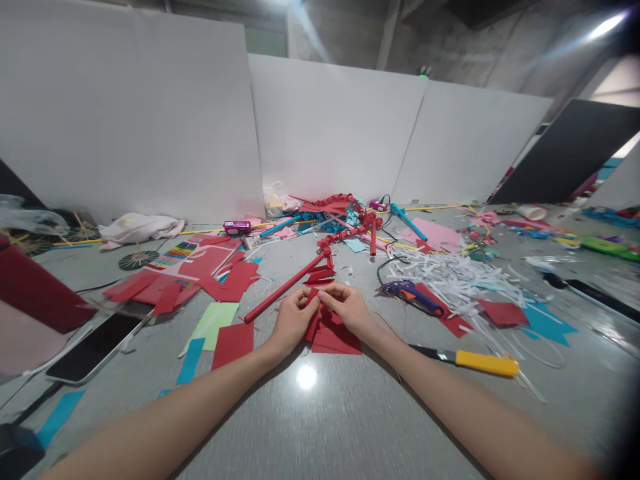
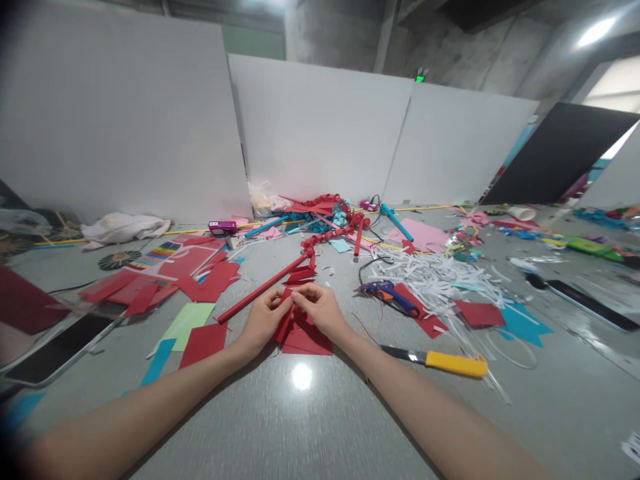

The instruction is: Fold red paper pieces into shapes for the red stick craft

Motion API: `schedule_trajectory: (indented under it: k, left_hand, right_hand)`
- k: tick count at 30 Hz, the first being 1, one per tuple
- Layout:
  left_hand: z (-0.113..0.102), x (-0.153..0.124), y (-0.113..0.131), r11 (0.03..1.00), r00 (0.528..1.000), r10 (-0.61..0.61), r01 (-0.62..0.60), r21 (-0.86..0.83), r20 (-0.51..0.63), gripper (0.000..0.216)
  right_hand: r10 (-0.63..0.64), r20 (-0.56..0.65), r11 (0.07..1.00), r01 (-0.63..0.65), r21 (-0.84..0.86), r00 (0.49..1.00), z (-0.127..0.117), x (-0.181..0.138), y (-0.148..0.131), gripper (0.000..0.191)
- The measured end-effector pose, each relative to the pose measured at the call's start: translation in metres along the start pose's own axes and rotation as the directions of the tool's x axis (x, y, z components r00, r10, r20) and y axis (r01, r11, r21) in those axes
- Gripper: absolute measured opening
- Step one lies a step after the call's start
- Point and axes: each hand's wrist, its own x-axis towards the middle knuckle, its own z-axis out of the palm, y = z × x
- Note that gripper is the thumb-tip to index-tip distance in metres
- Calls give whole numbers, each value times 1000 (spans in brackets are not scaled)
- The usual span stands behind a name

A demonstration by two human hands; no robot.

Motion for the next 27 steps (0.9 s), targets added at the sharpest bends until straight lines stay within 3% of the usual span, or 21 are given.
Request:
schedule_trajectory:
  k: [27]
  left_hand:
    - [1,-1,7,998,998,58,-58,1,-2,22]
  right_hand:
    - [4,-24,998,-6,-59,1000,0,0,2,36]
